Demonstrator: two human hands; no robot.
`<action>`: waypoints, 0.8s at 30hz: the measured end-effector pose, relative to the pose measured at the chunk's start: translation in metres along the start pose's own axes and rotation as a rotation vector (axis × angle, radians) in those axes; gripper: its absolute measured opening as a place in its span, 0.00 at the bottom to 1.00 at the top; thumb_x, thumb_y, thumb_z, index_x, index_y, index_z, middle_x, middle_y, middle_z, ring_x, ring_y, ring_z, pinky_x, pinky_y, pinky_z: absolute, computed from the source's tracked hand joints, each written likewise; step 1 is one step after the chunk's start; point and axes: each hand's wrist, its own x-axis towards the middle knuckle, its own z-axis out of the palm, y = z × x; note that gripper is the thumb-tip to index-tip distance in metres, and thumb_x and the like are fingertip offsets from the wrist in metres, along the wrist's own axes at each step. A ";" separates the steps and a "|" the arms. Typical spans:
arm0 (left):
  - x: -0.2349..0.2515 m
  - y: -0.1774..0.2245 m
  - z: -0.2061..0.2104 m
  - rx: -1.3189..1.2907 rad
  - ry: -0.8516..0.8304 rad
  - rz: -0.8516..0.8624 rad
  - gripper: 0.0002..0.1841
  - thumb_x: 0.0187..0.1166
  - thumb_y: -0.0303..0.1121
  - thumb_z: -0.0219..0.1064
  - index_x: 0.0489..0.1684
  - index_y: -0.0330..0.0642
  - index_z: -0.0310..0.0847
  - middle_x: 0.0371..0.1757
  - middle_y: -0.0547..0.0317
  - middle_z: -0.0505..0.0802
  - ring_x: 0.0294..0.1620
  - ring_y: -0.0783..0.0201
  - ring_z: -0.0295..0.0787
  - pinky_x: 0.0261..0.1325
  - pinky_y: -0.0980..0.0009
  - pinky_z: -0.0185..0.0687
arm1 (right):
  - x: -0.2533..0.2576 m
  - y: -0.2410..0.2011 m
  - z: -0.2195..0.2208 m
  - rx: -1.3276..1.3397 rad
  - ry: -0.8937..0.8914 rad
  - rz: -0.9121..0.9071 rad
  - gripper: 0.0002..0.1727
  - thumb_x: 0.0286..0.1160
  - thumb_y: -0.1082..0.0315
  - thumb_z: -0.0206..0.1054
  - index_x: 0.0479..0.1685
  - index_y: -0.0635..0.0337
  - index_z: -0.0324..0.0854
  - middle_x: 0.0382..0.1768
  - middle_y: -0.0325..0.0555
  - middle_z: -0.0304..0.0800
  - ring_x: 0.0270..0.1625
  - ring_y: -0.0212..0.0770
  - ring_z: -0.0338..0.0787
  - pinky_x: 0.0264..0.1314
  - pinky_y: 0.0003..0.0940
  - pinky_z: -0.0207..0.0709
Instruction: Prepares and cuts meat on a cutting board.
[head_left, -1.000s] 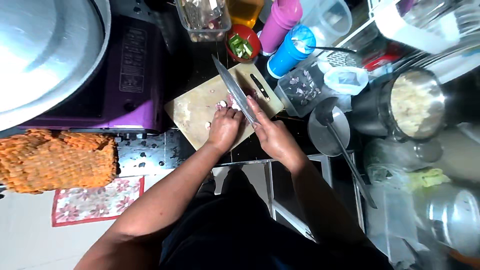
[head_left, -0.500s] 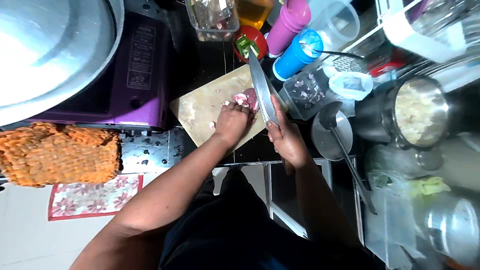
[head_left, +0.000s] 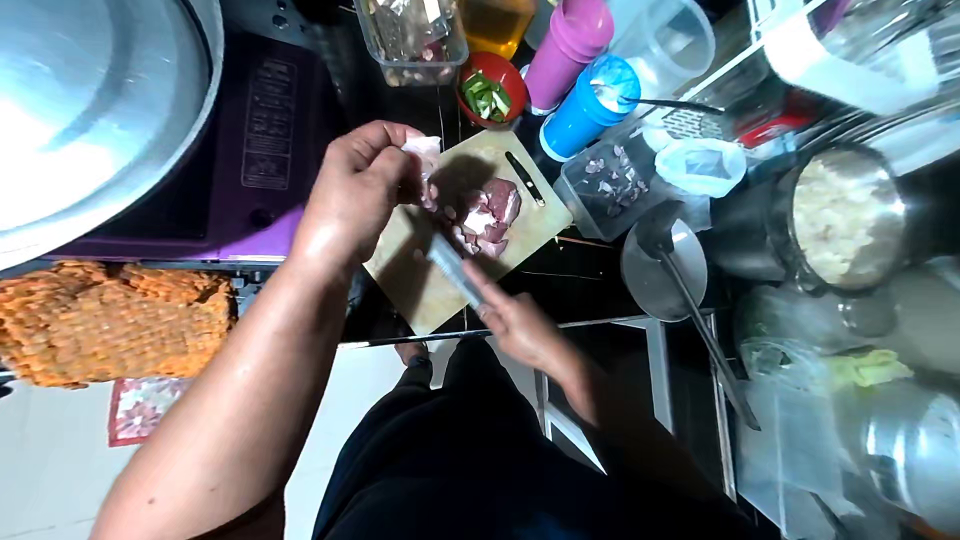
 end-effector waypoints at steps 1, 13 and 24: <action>-0.004 0.003 -0.003 0.028 -0.013 0.007 0.12 0.86 0.27 0.50 0.53 0.41 0.81 0.32 0.66 0.90 0.29 0.71 0.89 0.39 0.70 0.92 | 0.002 -0.003 0.006 -0.068 -0.090 -0.007 0.34 0.93 0.63 0.51 0.97 0.32 0.48 0.37 0.55 0.91 0.39 0.53 0.90 0.50 0.56 0.83; -0.040 -0.088 -0.008 0.897 0.000 -0.177 0.19 0.81 0.38 0.72 0.63 0.36 0.84 0.64 0.33 0.86 0.59 0.33 0.88 0.59 0.32 0.82 | 0.002 -0.009 -0.006 -0.341 0.097 0.159 0.38 0.94 0.64 0.49 0.99 0.34 0.36 0.38 0.57 0.93 0.44 0.58 0.93 0.54 0.55 0.83; -0.038 -0.136 0.005 0.880 0.041 0.369 0.11 0.81 0.31 0.65 0.47 0.33 0.89 0.53 0.41 0.92 0.57 0.41 0.90 0.63 0.47 0.84 | -0.013 -0.033 0.008 -0.547 -0.052 0.270 0.39 0.92 0.66 0.46 0.98 0.30 0.33 0.48 0.56 0.93 0.49 0.58 0.94 0.52 0.53 0.84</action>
